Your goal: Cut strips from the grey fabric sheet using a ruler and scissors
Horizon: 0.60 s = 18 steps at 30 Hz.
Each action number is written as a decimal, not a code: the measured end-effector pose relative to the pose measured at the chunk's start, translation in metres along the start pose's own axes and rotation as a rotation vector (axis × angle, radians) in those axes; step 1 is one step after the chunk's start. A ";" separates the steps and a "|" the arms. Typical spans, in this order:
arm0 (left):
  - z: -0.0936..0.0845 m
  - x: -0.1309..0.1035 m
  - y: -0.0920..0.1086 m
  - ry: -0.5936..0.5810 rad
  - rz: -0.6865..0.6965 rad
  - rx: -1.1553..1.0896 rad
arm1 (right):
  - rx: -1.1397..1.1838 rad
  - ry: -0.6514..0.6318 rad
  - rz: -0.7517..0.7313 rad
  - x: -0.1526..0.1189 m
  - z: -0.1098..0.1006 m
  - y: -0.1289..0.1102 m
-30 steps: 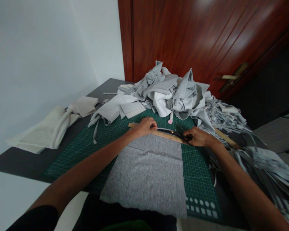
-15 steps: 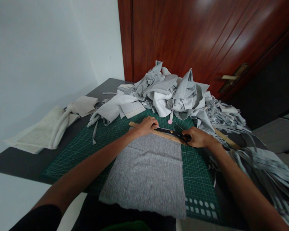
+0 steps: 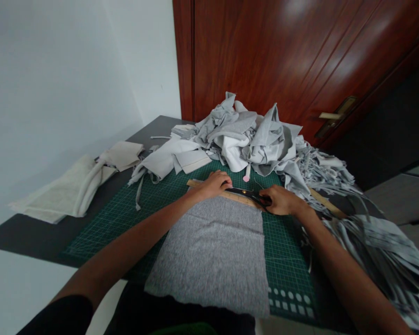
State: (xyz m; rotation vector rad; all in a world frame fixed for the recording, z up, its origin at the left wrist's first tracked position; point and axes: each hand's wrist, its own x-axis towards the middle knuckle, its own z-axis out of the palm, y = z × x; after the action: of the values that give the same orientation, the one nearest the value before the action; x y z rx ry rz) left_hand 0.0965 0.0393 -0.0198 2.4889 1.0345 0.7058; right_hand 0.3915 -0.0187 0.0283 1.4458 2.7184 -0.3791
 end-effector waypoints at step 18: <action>-0.003 -0.003 0.006 -0.027 -0.032 -0.017 | -0.006 -0.001 0.014 0.002 0.003 -0.007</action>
State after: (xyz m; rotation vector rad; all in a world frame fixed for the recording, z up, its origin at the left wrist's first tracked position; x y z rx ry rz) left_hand 0.0964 0.0334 -0.0148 2.4558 1.0517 0.6666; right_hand 0.3844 -0.0212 0.0267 1.4613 2.7048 -0.3711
